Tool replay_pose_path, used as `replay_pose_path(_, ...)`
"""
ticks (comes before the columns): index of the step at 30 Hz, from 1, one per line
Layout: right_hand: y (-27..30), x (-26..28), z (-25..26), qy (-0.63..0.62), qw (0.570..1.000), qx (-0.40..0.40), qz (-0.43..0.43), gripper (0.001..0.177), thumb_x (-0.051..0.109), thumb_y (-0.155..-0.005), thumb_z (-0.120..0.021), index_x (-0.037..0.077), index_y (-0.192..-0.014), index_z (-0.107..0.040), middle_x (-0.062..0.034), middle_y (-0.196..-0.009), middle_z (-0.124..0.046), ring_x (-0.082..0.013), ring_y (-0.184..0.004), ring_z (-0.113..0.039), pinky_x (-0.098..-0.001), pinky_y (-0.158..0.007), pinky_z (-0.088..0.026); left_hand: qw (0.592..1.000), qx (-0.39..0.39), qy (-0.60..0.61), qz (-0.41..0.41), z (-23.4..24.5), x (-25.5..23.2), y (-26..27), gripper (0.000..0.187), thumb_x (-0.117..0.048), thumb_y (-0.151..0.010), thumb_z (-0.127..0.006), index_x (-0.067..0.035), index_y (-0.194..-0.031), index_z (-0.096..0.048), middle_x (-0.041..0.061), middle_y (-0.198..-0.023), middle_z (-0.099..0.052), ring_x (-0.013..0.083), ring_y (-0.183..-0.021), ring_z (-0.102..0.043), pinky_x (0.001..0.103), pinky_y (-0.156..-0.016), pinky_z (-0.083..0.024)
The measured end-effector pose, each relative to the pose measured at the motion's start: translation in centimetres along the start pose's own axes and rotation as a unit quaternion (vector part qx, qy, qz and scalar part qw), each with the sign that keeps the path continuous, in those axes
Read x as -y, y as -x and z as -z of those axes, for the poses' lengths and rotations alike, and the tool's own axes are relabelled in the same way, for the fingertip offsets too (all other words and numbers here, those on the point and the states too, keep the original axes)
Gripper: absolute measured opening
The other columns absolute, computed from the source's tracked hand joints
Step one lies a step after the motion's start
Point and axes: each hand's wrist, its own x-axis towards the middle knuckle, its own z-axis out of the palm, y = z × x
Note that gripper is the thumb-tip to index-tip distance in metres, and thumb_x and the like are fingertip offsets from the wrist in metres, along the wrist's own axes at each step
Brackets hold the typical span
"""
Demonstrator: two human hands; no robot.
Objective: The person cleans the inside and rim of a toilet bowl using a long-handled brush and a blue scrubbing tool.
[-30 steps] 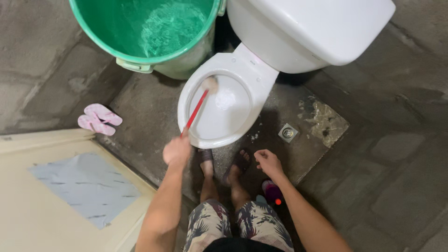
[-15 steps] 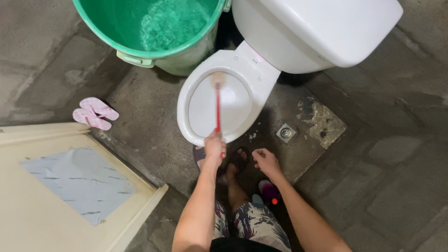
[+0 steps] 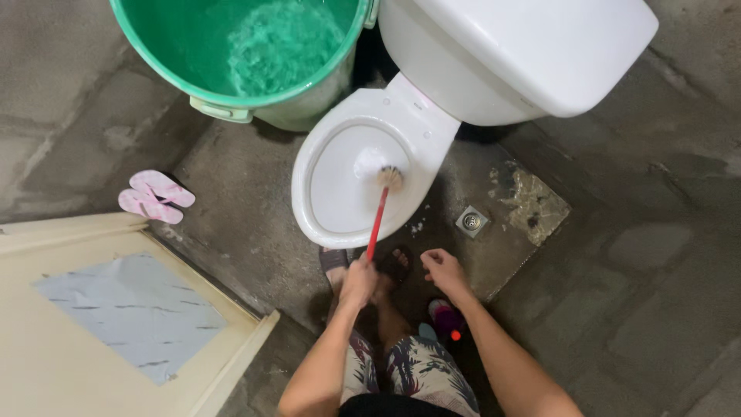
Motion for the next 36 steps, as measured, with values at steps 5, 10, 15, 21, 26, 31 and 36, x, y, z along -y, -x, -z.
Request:
replay_pose_path(5,-0.5,1.2,-1.7,0.021,1.0,-0.012,-0.003,0.031,0.036,-0.093,-0.068,0.013,-0.113,-0.071,-0.0026,-0.094,-0.075,-0.0126,-0.07,-0.07,-0.0284,-0.057,-0.05,0.988,-0.055,-0.018,-0.141,-1.7,-0.3,-2.7,0.035,-0.026,-0.095,-0.053,-0.01,-0.124,-0.064,0.027,-0.088,-0.065,0.0438,-0.08,-0.063,0.054,-0.069,-0.052)
replay_pose_path(10,-1.8,-0.5,-2.8,-0.022,1.0,0.009,0.012,0.031,0.034,-0.095,-0.067,0.01,-0.113,-0.072,-0.0031,-0.092,-0.074,-0.0134,-0.069,-0.07,-0.0272,-0.056,-0.05,0.903,0.012,0.422,0.084,1.0,-5.5,-4.9,0.024,-0.028,-0.103,-0.052,-0.012,-0.115,-0.066,0.006,-0.063,-0.047,0.0138,-0.041,-0.042,0.032,-0.036,-0.036)
replay_pose_path(15,-1.3,0.1,-2.9,-0.012,1.0,-0.004,-0.006,0.03,0.034,-0.094,-0.067,0.012,-0.113,-0.071,-0.0014,-0.092,-0.073,-0.0127,-0.07,-0.069,-0.0282,-0.056,-0.049,0.716,0.039,0.67,0.192,3.6,-7.9,-0.9,0.032,-0.025,-0.101,-0.045,-0.03,-0.129,-0.058,-0.004,-0.055,-0.042,0.0074,-0.039,-0.031,0.025,-0.035,-0.026)
replay_pose_path(21,-0.1,0.5,-1.1,-0.029,1.0,-0.008,-0.002,0.032,0.036,-0.094,-0.067,0.011,-0.113,-0.071,-0.0007,-0.093,-0.073,-0.0108,-0.071,-0.069,-0.0268,-0.057,-0.05,0.899,0.083,0.427,0.053,-0.7,-2.7,-3.4,0.025,-0.028,-0.106,-0.053,-0.015,-0.124,-0.065,0.005,-0.063,-0.05,0.013,-0.044,-0.043,0.032,-0.037,-0.035)
replay_pose_path(26,-0.5,-0.2,-1.3,-0.039,0.999,-0.013,-0.008,0.032,0.035,-0.093,-0.068,0.011,-0.114,-0.072,-0.0031,-0.093,-0.073,-0.0126,-0.071,-0.068,-0.0281,-0.056,-0.047,0.996,0.038,-0.065,-0.049,5.3,2.5,-2.8,0.033,-0.029,-0.104,-0.05,-0.015,-0.128,-0.067,0.023,-0.093,-0.071,0.03,-0.068,-0.065,0.04,-0.051,-0.054)
replay_pose_path(31,-0.2,-0.2,-2.3,-0.029,1.0,-0.007,0.008,0.033,0.037,-0.093,-0.067,0.011,-0.114,-0.071,-0.0026,-0.094,-0.074,-0.0131,-0.072,-0.069,-0.0284,-0.057,-0.049,0.999,0.044,0.0,0.006,8.8,-2.1,-5.5,0.038,-0.025,-0.1,-0.056,-0.003,-0.13,-0.065,0.016,-0.079,-0.071,0.026,-0.047,-0.064,0.037,-0.041,-0.05)
replay_pose_path(36,0.8,0.7,-3.1,-0.021,1.0,-0.005,0.004,0.033,0.037,-0.093,-0.067,0.011,-0.113,-0.071,-0.0027,-0.094,-0.074,-0.0129,-0.073,-0.07,-0.0278,-0.058,-0.051,0.875,0.025,0.467,0.126,9.6,-3.0,-3.1,0.042,-0.022,-0.104,-0.05,-0.017,-0.144,-0.057,-0.001,-0.06,-0.047,0.0076,-0.039,-0.035,0.026,-0.033,-0.025)
